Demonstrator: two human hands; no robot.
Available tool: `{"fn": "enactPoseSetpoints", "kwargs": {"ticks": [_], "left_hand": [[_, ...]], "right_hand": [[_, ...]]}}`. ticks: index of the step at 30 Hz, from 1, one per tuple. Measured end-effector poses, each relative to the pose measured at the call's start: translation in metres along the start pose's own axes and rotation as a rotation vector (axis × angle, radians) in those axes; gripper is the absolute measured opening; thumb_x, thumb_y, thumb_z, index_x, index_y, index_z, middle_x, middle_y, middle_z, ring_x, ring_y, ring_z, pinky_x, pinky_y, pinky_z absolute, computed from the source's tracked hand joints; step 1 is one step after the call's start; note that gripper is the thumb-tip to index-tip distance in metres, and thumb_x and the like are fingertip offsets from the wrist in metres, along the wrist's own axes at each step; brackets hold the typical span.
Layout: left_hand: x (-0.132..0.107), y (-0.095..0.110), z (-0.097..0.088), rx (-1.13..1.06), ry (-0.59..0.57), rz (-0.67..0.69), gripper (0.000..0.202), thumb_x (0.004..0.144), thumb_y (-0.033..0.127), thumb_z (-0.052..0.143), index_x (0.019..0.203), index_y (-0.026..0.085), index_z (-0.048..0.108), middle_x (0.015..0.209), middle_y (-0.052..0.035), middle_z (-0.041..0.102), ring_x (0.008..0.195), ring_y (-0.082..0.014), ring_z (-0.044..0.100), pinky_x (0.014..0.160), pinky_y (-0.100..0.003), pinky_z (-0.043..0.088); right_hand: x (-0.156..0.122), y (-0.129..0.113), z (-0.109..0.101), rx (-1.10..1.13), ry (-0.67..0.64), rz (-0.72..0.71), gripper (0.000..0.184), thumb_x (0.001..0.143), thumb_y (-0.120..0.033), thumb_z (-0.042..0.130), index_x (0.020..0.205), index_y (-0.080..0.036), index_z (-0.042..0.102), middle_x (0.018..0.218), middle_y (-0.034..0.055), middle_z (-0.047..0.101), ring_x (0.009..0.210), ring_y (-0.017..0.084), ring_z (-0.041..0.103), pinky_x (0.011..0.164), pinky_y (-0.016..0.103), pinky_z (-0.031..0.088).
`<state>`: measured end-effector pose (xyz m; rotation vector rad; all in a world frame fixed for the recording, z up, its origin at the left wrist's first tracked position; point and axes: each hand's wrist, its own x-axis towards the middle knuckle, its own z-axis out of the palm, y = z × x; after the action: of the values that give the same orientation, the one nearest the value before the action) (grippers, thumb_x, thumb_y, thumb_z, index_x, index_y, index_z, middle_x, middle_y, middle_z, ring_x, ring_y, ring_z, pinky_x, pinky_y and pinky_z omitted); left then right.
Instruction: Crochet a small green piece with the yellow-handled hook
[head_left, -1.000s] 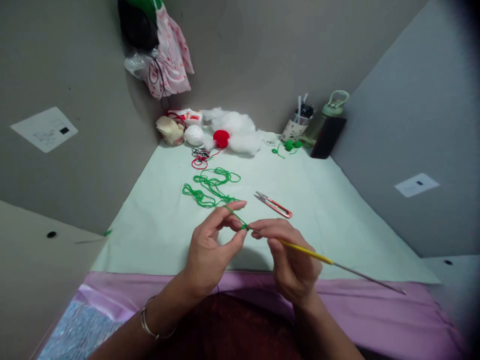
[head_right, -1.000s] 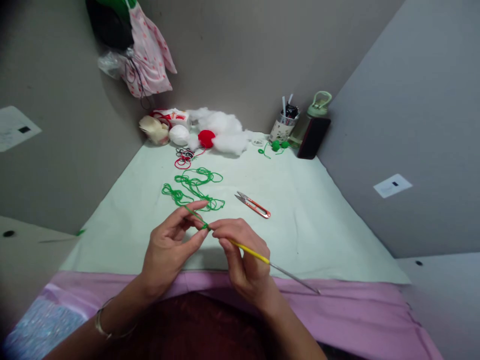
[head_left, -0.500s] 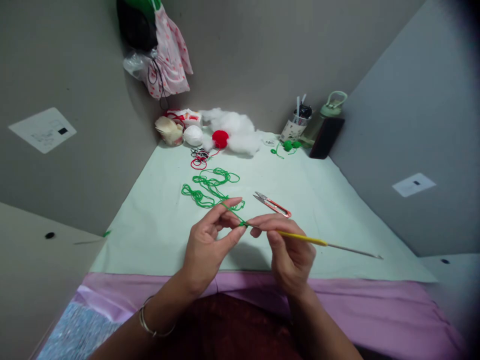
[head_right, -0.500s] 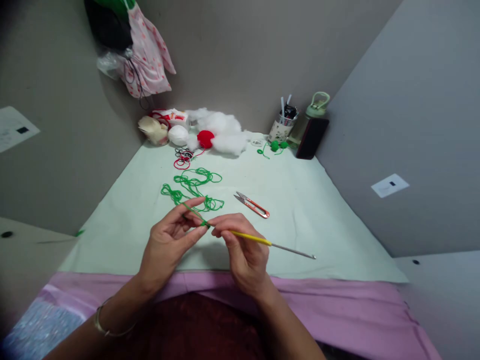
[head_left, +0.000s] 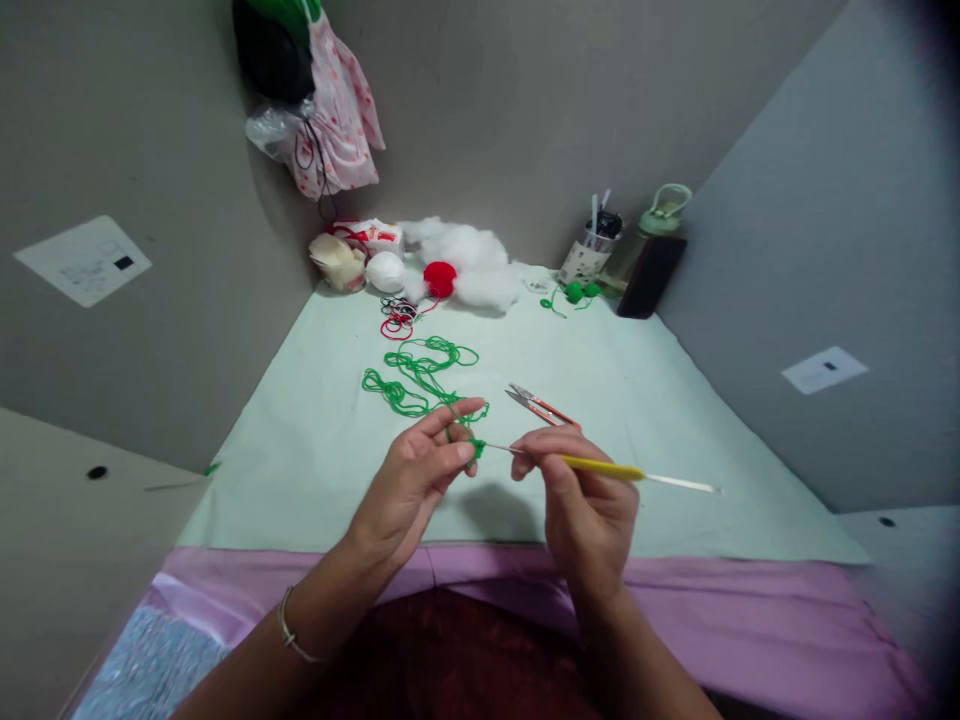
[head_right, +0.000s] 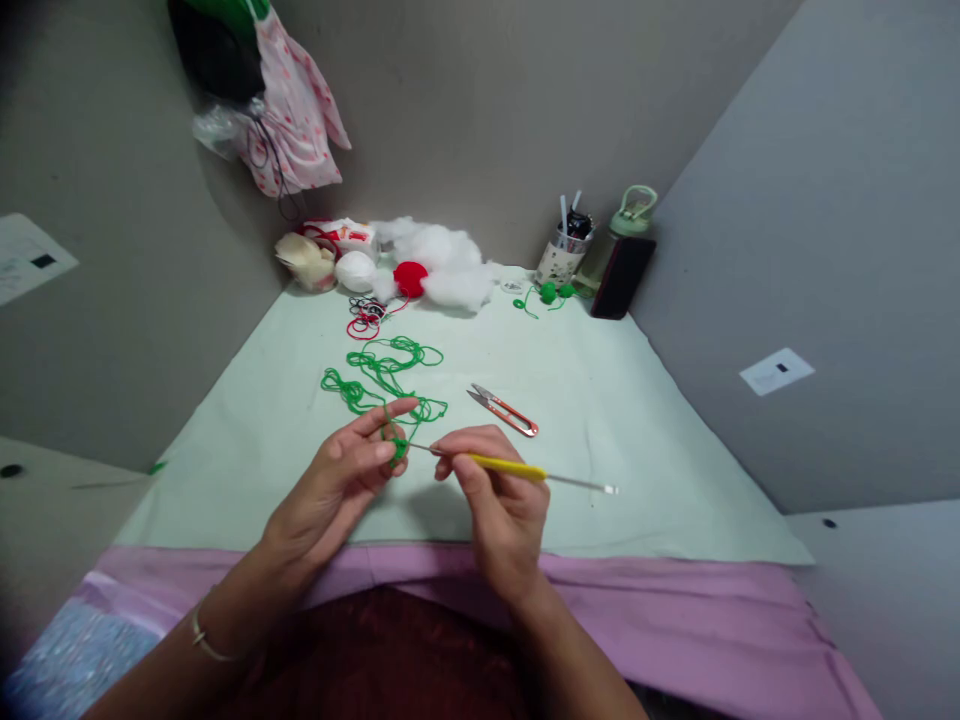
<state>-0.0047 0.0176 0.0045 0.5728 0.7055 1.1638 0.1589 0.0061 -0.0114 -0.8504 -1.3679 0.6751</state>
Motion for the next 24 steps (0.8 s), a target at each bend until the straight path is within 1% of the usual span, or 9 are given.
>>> {"fn": "enactPoseSetpoints", "kwargs": {"ticks": [2, 4, 7, 10, 13, 16, 18, 20, 24], "left_hand": [[-0.001, 0.000, 0.001, 0.069, -0.007, 0.045, 0.047, 0.075, 0.020, 0.086, 0.121, 0.017, 0.076, 0.084, 0.0012, 0.060, 0.072, -0.0101, 0.054, 0.075, -0.025, 0.047], [-0.003, -0.003, 0.003, 0.133, -0.029, 0.067, 0.048, 0.078, 0.022, 0.085, 0.124, 0.019, 0.074, 0.085, 0.0006, 0.062, 0.075, -0.0117, 0.056, 0.078, -0.027, 0.048], [-0.004, -0.010, 0.003, 0.187, -0.039, 0.108, 0.048, 0.080, 0.024, 0.085, 0.127, 0.021, 0.074, 0.085, 0.0002, 0.064, 0.081, -0.0132, 0.058, 0.083, -0.028, 0.049], [-0.003, -0.015, 0.001, 0.149, -0.003, 0.122, 0.050, 0.079, 0.024, 0.087, 0.127, 0.023, 0.075, 0.086, 0.0008, 0.066, 0.083, -0.0125, 0.060, 0.085, -0.026, 0.049], [-0.001, -0.014, 0.001, 0.018, -0.039, 0.002, 0.049, 0.079, 0.026, 0.088, 0.126, 0.021, 0.077, 0.087, -0.0002, 0.068, 0.079, -0.0104, 0.059, 0.082, -0.023, 0.049], [0.002, -0.009, 0.000, -0.102, -0.071, -0.105, 0.038, 0.078, 0.025, 0.088, 0.115, 0.017, 0.081, 0.086, -0.0011, 0.066, 0.073, -0.0081, 0.057, 0.075, -0.020, 0.049], [0.002, -0.006, 0.000, -0.119, -0.044, -0.085, 0.032, 0.078, 0.022, 0.088, 0.109, 0.016, 0.083, 0.083, -0.0008, 0.064, 0.072, -0.0077, 0.056, 0.073, -0.019, 0.048], [0.001, -0.006, 0.001, -0.073, -0.027, -0.034, 0.031, 0.078, 0.022, 0.087, 0.108, 0.017, 0.083, 0.082, -0.0004, 0.064, 0.072, -0.0082, 0.056, 0.074, -0.020, 0.048], [-0.002, -0.012, 0.000, 0.090, -0.051, 0.052, 0.035, 0.080, 0.024, 0.087, 0.114, 0.023, 0.081, 0.086, -0.0009, 0.070, 0.078, -0.0108, 0.060, 0.080, -0.023, 0.049]], "right_hand": [[0.004, -0.001, 0.000, 0.163, 0.014, 0.073, 0.020, 0.101, -0.018, 0.060, 0.099, -0.027, 0.079, 0.086, 0.0031, 0.071, 0.068, 0.015, 0.064, 0.063, 0.032, 0.057], [0.005, -0.001, 0.002, 0.187, -0.025, 0.075, 0.019, 0.101, -0.019, 0.061, 0.099, -0.027, 0.079, 0.092, 0.0043, 0.074, 0.074, 0.016, 0.066, 0.065, 0.033, 0.057], [0.000, 0.000, 0.006, 0.049, -0.082, -0.002, 0.023, 0.100, -0.016, 0.062, 0.106, -0.029, 0.080, 0.099, 0.0055, 0.077, 0.088, 0.020, 0.070, 0.071, 0.035, 0.059], [-0.007, 0.002, 0.008, -0.155, -0.084, -0.120, 0.031, 0.098, -0.012, 0.063, 0.116, -0.032, 0.078, 0.103, 0.0055, 0.077, 0.092, 0.021, 0.072, 0.077, 0.037, 0.061], [-0.009, 0.003, 0.006, -0.304, -0.063, -0.212, 0.032, 0.096, -0.013, 0.067, 0.117, -0.034, 0.079, 0.110, 0.0067, 0.076, 0.097, 0.023, 0.072, 0.081, 0.040, 0.061], [-0.001, 0.001, 0.001, -0.187, -0.019, -0.114, 0.025, 0.098, -0.015, 0.064, 0.110, -0.030, 0.080, 0.095, 0.0051, 0.075, 0.089, 0.021, 0.071, 0.079, 0.038, 0.059], [0.005, 0.000, -0.001, -0.014, 0.026, 0.003, 0.021, 0.100, -0.017, 0.061, 0.103, -0.027, 0.080, 0.087, 0.0031, 0.072, 0.075, 0.017, 0.067, 0.073, 0.036, 0.057], [0.008, 0.000, 0.001, 0.111, 0.022, 0.070, 0.019, 0.101, -0.020, 0.062, 0.098, -0.026, 0.079, 0.087, 0.0027, 0.072, 0.067, 0.015, 0.064, 0.069, 0.035, 0.055], [0.006, 0.001, 0.007, 0.093, -0.043, 0.078, 0.015, 0.098, -0.023, 0.066, 0.097, -0.027, 0.081, 0.094, 0.0046, 0.076, 0.082, 0.018, 0.069, 0.072, 0.033, 0.058]]}}
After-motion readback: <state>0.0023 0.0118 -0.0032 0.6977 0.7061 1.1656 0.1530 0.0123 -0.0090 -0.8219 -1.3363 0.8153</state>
